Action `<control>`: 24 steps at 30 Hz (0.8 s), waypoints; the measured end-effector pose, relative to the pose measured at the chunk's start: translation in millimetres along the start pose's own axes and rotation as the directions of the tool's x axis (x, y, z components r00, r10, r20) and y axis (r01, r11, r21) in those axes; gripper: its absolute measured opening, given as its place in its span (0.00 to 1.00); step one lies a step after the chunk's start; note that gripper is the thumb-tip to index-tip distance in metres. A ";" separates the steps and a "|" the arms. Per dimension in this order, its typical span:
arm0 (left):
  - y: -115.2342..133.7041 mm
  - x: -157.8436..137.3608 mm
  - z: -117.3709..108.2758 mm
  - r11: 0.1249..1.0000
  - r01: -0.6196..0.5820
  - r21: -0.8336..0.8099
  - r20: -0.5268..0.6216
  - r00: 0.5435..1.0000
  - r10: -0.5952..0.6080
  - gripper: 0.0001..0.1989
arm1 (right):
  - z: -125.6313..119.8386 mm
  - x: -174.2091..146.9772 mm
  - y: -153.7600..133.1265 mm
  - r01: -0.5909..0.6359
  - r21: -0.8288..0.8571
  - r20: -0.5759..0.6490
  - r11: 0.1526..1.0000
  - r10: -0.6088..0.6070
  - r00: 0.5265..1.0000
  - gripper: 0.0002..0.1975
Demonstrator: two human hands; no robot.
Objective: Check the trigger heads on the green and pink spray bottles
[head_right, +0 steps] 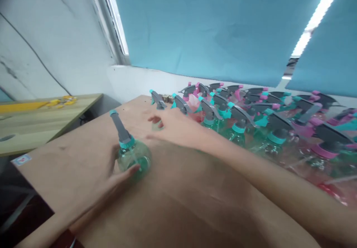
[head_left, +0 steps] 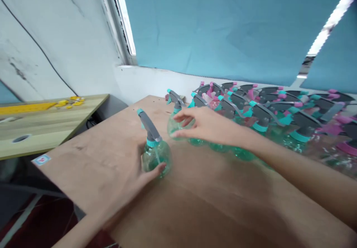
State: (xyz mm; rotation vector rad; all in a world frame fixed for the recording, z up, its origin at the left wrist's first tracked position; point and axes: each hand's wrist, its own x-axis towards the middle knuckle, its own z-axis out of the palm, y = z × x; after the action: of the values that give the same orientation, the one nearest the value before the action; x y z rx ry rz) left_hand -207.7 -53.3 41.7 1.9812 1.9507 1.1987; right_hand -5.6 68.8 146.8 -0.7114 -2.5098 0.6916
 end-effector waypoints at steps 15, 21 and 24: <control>-71.3 101.1 13.9 0.995 0.097 -0.029 -0.128 0.987 -0.100 0.31 | 9.4 84.7 30.0 -0.147 -0.559 -0.345 0.816 -0.068 0.936 0.21; -74.7 116.6 24.0 0.995 0.070 -0.071 -0.128 0.989 -0.079 0.31 | 18.4 91.3 39.1 -0.158 -0.636 -0.318 0.755 -0.070 0.945 0.23; -76.5 121.9 30.0 0.995 0.062 -0.082 -0.129 0.989 -0.073 0.31 | 22.0 91.0 42.6 -0.171 -0.679 -0.309 0.714 -0.067 0.949 0.21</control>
State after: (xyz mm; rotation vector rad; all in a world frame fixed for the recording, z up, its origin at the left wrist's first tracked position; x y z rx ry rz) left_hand -268.0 80.3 30.7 1.8264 1.9803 1.3986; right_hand -72.1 145.5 130.2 -1.0476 -2.4093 -0.4058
